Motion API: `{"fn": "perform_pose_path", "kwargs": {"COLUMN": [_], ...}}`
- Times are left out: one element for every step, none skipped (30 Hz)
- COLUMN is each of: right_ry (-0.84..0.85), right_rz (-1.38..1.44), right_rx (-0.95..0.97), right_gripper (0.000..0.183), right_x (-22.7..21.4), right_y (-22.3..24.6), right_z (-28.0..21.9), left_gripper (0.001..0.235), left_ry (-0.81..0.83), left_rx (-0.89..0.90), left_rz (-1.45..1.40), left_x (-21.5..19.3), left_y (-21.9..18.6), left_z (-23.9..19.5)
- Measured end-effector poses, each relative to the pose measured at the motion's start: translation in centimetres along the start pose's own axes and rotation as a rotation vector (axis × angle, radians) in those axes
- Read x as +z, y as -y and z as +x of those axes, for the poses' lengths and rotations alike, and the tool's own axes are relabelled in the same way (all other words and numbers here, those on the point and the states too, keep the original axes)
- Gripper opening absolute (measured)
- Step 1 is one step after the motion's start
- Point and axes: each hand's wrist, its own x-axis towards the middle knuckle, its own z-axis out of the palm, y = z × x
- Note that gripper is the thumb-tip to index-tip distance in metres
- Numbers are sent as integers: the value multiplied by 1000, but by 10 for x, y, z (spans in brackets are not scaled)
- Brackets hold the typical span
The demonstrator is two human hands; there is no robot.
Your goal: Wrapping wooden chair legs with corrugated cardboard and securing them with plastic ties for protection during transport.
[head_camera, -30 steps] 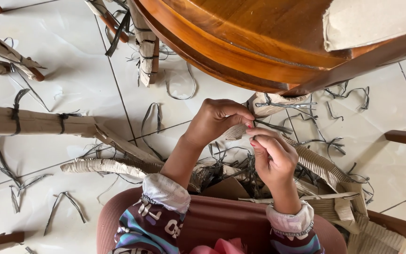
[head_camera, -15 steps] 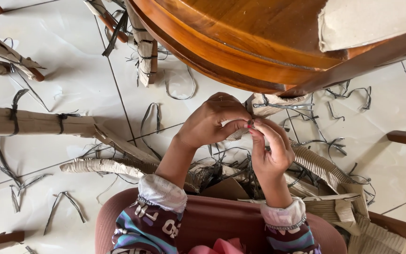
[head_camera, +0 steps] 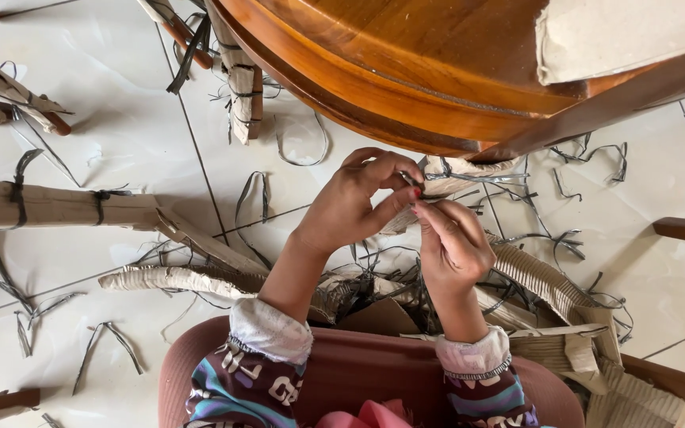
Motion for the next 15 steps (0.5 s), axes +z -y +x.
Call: {"fn": "perform_pose_path", "kwargs": {"right_ry": [-2, -2, -5, -7, -7, -12, -17, -17, -19, -23, -24, -29, -34, -34, -32], "right_rz": [20, 19, 20, 21, 20, 20, 20, 20, 26, 31, 30, 10, -9, -8, -19], "right_rx": [0, 1, -7, -14, -14, -22, -30, -31, -25, -19, -18, -9, -1, 0, 10], "right_gripper": [15, 15, 15, 15, 15, 15, 16, 16, 16, 15, 15, 15, 15, 15, 13], "right_x": [0, 0, 0, 0, 0, 1, 1, 2, 2, 1, 1, 1, 2, 3, 4], "right_y": [1, -1, -4, -6, -7, -8, -8, -8, -8, -8, -10, -12, -13, -11, -9], "right_z": [1, 0, -2, -4, -5, -6, -7, -6, -6, -5, -8, -10, -13, -9, -6], "left_gripper": [35, 35, 47, 60, 60, 53, 47, 47, 44, 42, 42, 39, 36, 36, 36], "left_ry": [39, 40, 45, 50, 51, 29, 6, 5, -25, -53, -51, -61, -70, -70, -77], "left_rx": [23, 23, 28, 32, 33, 22, 11, 12, -10, -33, -32, -15, 1, 0, 13], "left_rz": [-15, -15, 18, 51, 50, 62, 73, 73, 54, 33, 32, 44, 57, 57, 85], "left_x": [-3, -5, -6, -8, -4, -1, 2, 2, 2, 3, 4, 5, 6, 7, 8], "left_y": [-3, -6, -9, -13, -9, -6, -4, -5, -6, -7, -7, -7, -7, -6, -5], "left_z": [1, 0, -1, -1, -5, -8, -11, -15, -17, -20, -19, -18, -18, -18, -18]}}
